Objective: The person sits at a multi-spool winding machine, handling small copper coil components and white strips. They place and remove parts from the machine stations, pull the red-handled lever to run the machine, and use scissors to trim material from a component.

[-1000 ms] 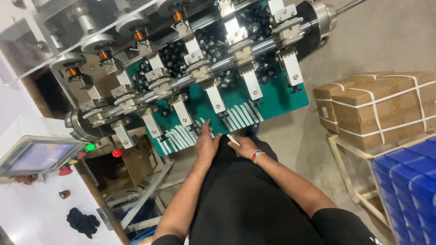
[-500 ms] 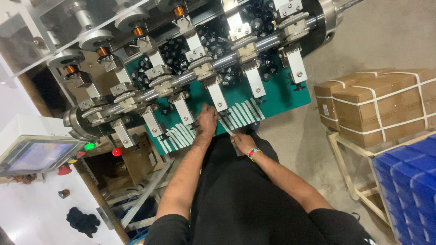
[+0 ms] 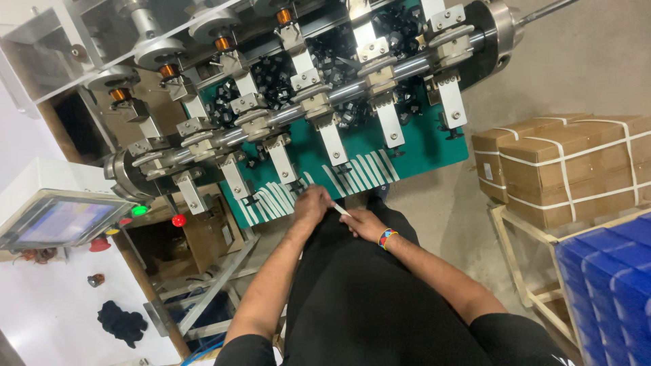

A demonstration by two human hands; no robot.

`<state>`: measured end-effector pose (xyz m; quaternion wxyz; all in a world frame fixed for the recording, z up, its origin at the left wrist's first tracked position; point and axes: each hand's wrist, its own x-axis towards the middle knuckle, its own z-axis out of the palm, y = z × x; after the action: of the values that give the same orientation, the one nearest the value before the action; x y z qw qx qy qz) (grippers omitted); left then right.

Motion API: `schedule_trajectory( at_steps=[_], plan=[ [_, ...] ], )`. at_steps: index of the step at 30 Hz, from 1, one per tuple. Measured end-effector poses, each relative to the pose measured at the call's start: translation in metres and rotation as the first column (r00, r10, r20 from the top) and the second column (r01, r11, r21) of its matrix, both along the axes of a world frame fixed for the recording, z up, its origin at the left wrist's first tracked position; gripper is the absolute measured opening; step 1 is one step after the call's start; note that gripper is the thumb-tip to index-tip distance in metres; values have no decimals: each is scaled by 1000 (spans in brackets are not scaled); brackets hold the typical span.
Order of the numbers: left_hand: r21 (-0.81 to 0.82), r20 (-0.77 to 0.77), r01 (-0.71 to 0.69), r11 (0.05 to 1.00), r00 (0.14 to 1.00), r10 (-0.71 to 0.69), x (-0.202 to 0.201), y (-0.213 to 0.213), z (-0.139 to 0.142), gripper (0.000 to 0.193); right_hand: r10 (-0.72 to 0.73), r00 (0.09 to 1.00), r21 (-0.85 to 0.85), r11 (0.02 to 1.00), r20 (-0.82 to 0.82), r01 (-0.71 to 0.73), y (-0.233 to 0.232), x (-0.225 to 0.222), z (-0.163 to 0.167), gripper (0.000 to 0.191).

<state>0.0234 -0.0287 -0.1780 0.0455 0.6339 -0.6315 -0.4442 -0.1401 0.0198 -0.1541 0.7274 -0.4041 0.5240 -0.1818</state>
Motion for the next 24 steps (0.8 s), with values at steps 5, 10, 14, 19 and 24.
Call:
schedule_trajectory(
  at_steps=[5,10,14,19,24],
  plan=[
    [-377,11,-9,926,1000,14,-10,-35,13,19,-217,975,103,972,45,212,1,6,-21,42],
    [-488,144,56,871,989,17,-11,-35,29,34,38,959,244,969,-280,33,-30,23,-24,49],
    [-247,-255,-398,884,906,336,7,-14,24,42,230,918,182,967,-323,-178,-32,24,-9,34],
    [245,-49,12,969,999,0,20,4,2,34,147,981,-419,889,-123,-186,-13,14,6,27],
    [-297,-60,-16,955,998,-2,15,-4,6,16,-24,993,114,993,120,11,-4,18,-10,34]
  ],
)
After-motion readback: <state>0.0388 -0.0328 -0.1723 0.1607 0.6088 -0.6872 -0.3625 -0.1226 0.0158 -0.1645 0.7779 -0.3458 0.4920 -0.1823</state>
